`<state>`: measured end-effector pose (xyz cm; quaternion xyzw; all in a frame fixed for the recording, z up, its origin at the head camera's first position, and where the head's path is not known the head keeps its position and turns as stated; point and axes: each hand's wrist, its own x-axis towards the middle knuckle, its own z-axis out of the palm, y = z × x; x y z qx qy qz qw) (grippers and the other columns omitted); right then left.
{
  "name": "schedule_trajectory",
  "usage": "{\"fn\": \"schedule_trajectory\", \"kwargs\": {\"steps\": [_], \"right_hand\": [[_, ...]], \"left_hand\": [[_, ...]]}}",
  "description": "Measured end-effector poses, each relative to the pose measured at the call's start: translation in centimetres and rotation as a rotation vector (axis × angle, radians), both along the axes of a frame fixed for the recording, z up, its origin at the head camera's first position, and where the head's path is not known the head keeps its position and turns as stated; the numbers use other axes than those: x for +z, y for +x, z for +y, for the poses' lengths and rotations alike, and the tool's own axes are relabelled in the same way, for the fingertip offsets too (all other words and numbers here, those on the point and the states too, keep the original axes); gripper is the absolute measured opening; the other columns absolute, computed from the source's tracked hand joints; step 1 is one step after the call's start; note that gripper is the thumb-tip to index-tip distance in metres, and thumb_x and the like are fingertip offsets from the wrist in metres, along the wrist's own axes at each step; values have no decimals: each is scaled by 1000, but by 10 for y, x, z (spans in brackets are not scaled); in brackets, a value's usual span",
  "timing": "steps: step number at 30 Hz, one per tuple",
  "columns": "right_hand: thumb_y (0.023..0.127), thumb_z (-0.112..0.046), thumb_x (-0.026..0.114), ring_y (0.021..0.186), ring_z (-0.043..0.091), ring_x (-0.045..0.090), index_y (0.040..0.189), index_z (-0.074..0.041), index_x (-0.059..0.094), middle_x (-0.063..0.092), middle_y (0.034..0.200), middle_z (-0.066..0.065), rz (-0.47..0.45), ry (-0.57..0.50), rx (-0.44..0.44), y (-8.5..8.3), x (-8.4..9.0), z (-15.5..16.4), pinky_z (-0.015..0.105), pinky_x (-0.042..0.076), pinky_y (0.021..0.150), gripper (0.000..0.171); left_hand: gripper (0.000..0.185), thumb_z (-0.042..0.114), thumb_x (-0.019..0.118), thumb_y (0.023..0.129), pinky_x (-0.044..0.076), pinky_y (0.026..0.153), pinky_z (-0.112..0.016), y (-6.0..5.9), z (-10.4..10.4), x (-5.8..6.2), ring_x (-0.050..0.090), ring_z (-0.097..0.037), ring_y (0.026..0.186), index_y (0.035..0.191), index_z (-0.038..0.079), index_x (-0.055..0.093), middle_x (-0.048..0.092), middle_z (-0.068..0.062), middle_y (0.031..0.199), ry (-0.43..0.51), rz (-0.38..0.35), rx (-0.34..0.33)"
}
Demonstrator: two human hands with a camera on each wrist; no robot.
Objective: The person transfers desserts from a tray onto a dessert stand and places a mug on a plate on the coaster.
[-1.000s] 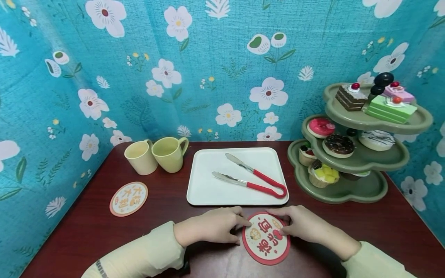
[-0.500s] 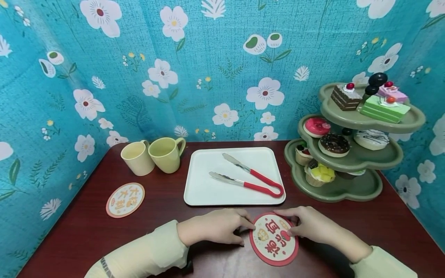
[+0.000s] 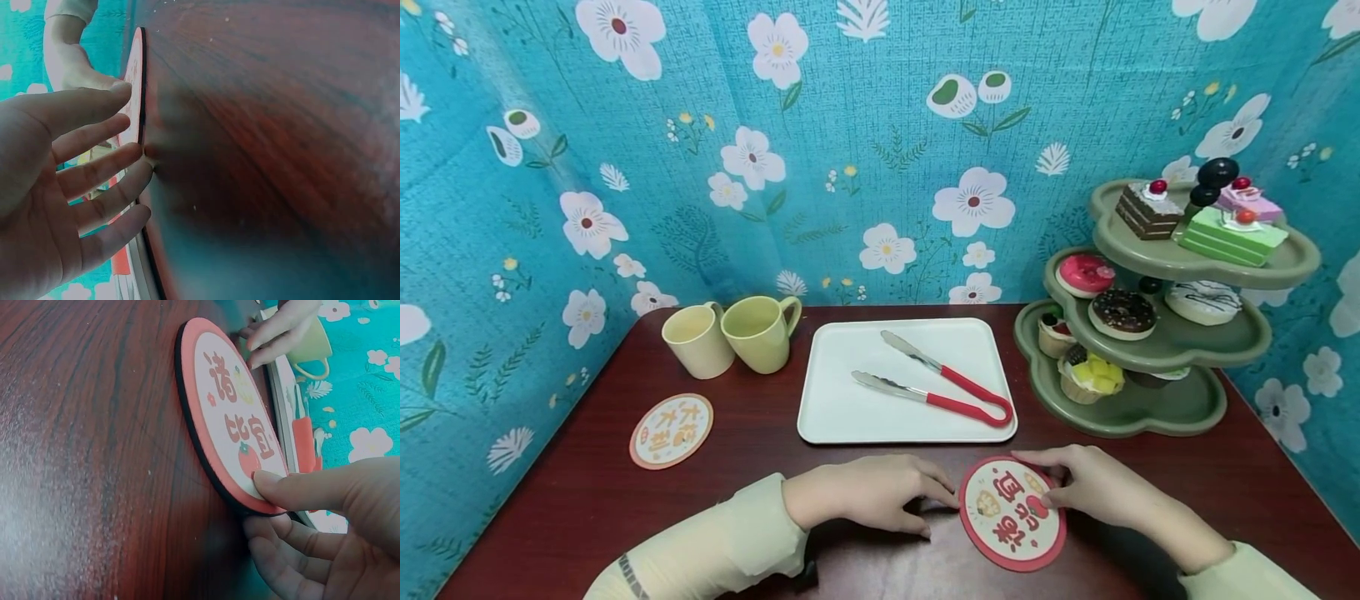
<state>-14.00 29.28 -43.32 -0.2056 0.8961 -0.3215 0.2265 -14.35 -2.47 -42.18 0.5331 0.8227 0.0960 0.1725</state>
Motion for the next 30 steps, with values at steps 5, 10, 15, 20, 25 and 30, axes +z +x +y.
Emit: {"fn": "schedule_trajectory", "kwargs": {"steps": [5, 10, 15, 20, 25, 30], "right_hand": [[87, -12, 79, 60, 10, 51, 142, 1, 59, 55, 72, -1, -29, -13, -23, 1, 0, 8, 25, 44, 53, 60], [88, -12, 79, 60, 9, 51, 141, 3, 58, 55, 72, -1, -17, -21, -31, 0, 0, 18, 25, 45, 53, 59], [88, -11, 79, 61, 10, 52, 142, 5, 56, 55, 74, 2, -37, -24, -57, 0, -1, 29, 25, 46, 54, 61], [88, -12, 78, 62, 8, 53, 141, 3, 57, 55, 76, 1, -3, -26, -51, 1, -3, 42, 26, 48, 55, 59], [89, -12, 78, 63, 7, 53, 140, 5, 57, 55, 75, 0, 1, -10, -58, 3, -6, 52, 25, 48, 55, 58], [89, -12, 78, 62, 8, 52, 141, 8, 54, 55, 75, 2, -33, 23, -96, 4, -6, 57, 26, 47, 55, 60]], "left_hand": [[42, 26, 74, 96, 33, 106, -12, -2, -4, 3, 52, -2, 127, 137, 18, 68, 62, 4, 137, 19, 9, -8], [42, 26, 73, 96, 30, 108, -12, -4, -8, 6, 49, -3, 130, 137, 18, 67, 59, 3, 139, 58, 16, 16], [39, 24, 71, 98, 32, 108, -13, -6, -15, 9, 49, -3, 130, 136, 16, 67, 58, 3, 140, 113, -10, 51], [37, 19, 69, 99, 35, 108, -16, -8, -23, 11, 51, -5, 129, 136, 14, 67, 59, 3, 138, 167, -19, 103], [37, 18, 68, 99, 36, 109, -20, -9, -32, 14, 52, -9, 129, 135, 14, 67, 60, 1, 137, 210, 27, 187], [35, 17, 69, 98, 37, 111, -25, -9, -44, 19, 52, -15, 131, 133, 14, 68, 59, -3, 139, 233, 45, 287]]}}
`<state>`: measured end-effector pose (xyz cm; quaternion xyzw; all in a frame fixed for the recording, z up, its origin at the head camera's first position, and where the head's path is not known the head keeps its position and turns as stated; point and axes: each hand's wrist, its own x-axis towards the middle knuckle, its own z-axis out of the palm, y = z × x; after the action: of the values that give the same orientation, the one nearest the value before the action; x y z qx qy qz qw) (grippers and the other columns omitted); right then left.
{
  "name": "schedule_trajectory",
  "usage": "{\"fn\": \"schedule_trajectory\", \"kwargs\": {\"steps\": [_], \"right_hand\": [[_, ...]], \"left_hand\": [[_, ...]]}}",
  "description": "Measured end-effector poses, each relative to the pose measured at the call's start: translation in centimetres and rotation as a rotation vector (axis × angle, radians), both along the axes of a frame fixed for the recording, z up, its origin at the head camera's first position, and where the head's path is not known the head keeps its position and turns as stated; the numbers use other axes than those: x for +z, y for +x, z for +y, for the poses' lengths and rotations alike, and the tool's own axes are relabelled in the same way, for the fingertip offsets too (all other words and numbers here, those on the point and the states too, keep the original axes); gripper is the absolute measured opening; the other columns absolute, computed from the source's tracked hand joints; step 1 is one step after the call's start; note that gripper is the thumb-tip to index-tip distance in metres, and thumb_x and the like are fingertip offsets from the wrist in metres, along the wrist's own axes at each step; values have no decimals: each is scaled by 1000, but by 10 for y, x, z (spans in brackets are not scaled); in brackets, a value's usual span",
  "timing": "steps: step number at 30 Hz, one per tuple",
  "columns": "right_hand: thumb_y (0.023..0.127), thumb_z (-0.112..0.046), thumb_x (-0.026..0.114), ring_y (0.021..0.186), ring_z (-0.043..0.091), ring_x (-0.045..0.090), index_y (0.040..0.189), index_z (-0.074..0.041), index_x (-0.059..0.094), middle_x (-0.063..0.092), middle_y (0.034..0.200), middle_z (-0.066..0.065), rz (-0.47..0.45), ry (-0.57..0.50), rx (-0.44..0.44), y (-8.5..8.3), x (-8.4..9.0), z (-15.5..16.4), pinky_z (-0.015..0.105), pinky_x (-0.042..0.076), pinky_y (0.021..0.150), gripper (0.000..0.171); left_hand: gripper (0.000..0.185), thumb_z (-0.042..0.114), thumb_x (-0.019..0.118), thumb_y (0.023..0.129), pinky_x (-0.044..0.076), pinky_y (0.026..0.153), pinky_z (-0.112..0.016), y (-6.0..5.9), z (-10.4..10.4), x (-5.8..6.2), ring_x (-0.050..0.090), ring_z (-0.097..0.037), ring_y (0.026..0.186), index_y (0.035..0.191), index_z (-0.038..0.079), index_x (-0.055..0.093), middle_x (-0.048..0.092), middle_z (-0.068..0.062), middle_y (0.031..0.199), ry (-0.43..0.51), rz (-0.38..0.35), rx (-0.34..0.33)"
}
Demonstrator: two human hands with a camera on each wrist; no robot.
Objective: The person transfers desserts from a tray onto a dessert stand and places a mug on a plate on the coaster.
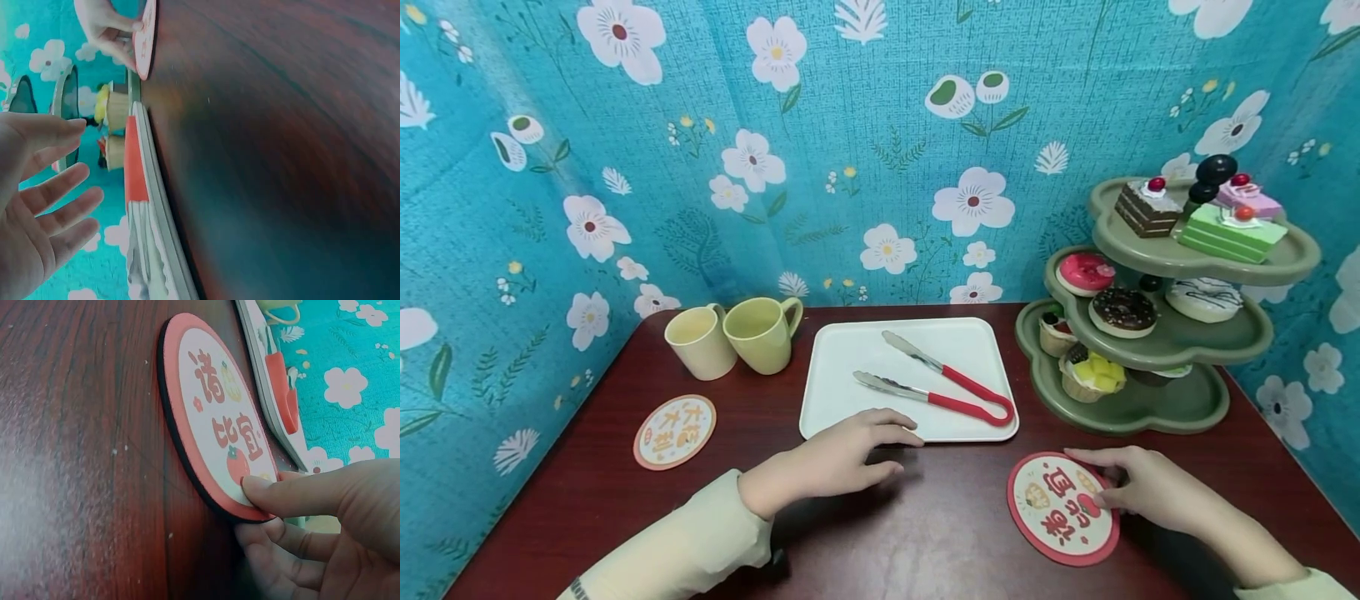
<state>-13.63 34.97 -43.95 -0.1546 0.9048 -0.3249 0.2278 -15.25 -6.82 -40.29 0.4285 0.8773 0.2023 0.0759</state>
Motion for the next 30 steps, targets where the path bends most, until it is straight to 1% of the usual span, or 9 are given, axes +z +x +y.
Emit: {"fn": "schedule_trajectory", "kwargs": {"steps": [3, 6, 11, 14, 16, 19, 23, 28, 30], "right_hand": [[89, -11, 78, 62, 10, 53, 142, 9, 53, 54, 76, 3, -19, 10, -23, 1, 1, 2, 26, 48, 55, 62], [89, -10, 78, 62, 12, 54, 143, 10, 51, 54, 76, 3, -43, 11, -41, 2, 2, 6, 27, 49, 55, 63], [89, -10, 77, 60, 11, 53, 140, 11, 53, 53, 75, 3, -25, 12, -34, 3, -1, 14, 27, 47, 54, 60], [90, -9, 77, 61, 10, 53, 140, 11, 53, 53, 75, 2, -28, 18, -46, 3, -2, 17, 27, 47, 54, 59], [90, -8, 76, 62, 11, 53, 140, 11, 52, 53, 76, 2, -48, 22, -69, 3, -2, 19, 27, 48, 55, 59], [90, -5, 75, 64, 12, 53, 141, 12, 51, 53, 78, 2, -67, 41, -105, 4, -4, 21, 27, 49, 56, 59], [90, -5, 75, 66, 14, 53, 142, 11, 51, 52, 79, 3, -94, 68, -141, 3, -7, 27, 28, 49, 58, 59], [90, -8, 75, 66, 14, 52, 142, 11, 51, 53, 79, 3, -81, 96, -151, 2, -10, 38, 27, 47, 58, 61], [90, -9, 76, 67, 14, 51, 142, 11, 51, 54, 80, 1, -66, 135, -154, 2, -11, 42, 27, 45, 58, 61]], "left_hand": [[36, 17, 69, 98, 37, 112, -27, 0, -7, 4, 51, -17, 133, 134, 13, 67, 58, -5, 140, 18, -1, 37], [37, 17, 69, 99, 38, 112, -29, -1, -13, 7, 51, -20, 133, 135, 12, 66, 57, -6, 142, 40, -7, 58], [38, 15, 69, 99, 39, 112, -33, -4, -22, 11, 53, -22, 133, 136, 11, 65, 59, -7, 141, 73, -5, 90], [39, 14, 69, 98, 41, 112, -36, -4, -28, 13, 54, -22, 133, 137, 12, 65, 61, -7, 141, 87, -18, 127], [40, 14, 70, 98, 42, 111, -38, -4, -33, 14, 54, -23, 132, 137, 11, 65, 61, -7, 140, 100, -19, 150], [40, 12, 70, 97, 42, 111, -39, -5, -39, 15, 54, -24, 132, 136, 9, 65, 62, -8, 139, 128, 2, 168], [38, 11, 72, 95, 43, 110, -42, -6, -50, 14, 55, -26, 131, 133, 8, 67, 64, -9, 136, 164, 55, 187], [39, 9, 74, 93, 46, 107, -44, -7, -63, 13, 58, -26, 127, 131, 7, 68, 65, -10, 132, 214, 100, 218], [38, 9, 74, 93, 46, 106, -44, -8, -68, 13, 59, -26, 126, 131, 8, 68, 66, -10, 132, 227, 103, 230]]}}
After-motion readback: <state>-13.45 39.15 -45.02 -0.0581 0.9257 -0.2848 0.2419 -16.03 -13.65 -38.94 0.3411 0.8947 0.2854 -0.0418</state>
